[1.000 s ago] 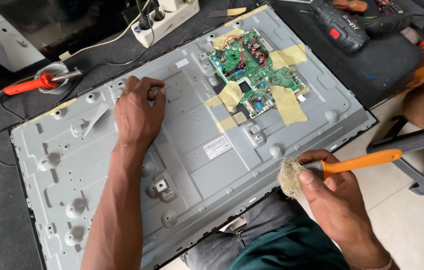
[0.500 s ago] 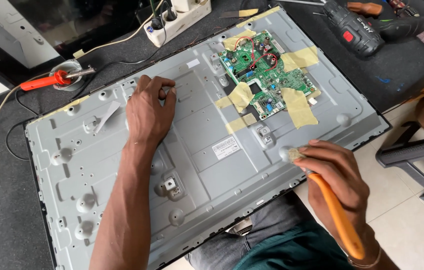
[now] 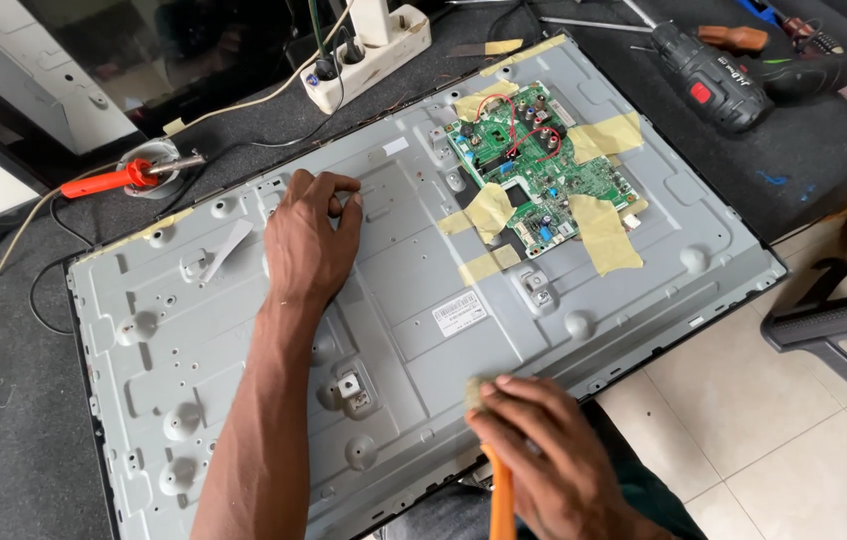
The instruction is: Cleaning the rear panel and internal components of a television using a brush to remove dust.
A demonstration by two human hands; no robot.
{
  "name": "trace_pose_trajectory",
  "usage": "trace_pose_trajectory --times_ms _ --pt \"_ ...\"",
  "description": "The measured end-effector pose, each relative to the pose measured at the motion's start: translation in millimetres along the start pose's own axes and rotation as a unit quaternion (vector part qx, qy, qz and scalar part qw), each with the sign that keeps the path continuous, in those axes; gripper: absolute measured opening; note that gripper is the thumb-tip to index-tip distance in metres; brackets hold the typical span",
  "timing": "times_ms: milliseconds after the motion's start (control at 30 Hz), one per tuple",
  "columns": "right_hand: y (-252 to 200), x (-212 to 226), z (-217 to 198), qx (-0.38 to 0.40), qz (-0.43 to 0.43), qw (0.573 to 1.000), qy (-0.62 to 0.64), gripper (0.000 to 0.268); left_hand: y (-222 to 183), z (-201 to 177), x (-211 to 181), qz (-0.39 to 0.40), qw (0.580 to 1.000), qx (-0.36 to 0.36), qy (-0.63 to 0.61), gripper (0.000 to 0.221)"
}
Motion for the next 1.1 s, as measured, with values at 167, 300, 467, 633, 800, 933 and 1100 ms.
trace_pose_trajectory --times_ms 167,300,467,633,800,933,1100 --pt "39 54 5 0.079 -0.139 0.961 0.225 0.018 -3 0 0 0.007 1.0 0.002 0.005 0.013" --pt "38 40 9 0.108 -0.139 0.942 0.285 0.021 0 -4 -2 0.017 1.0 0.004 -0.003 0.014" --pt "7 -32 -15 -0.033 -0.069 0.987 0.138 0.024 -4 -2 0 0.016 1.0 0.0 -0.002 0.014" --pt "-22 -65 -15 -0.133 -0.026 0.99 0.025 0.013 -1 -2 0 0.0 1.0 0.001 -0.006 0.015" --pt "8 3 -6 -0.13 0.004 0.991 0.025 0.052 -3 -2 0 -0.005 1.0 0.0 0.002 0.015" --pt "20 52 7 -0.111 -0.051 0.992 0.037 0.006 -4 -4 -2 0.01 1.0 -0.006 -0.009 0.015" --pt "26 80 16 -0.059 -0.145 0.984 0.083 0.01 -5 -2 -1 0.009 1.0 -0.004 -0.014 0.013"
Point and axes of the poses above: each hand's wrist, its own y-axis towards the middle knuckle, its own z-axis out of the palm, x = y × z, the point moved 6 cm from there along y, towards the middle knuckle, and after that the axes turned 1 degree about x, right-handed, at the moved point
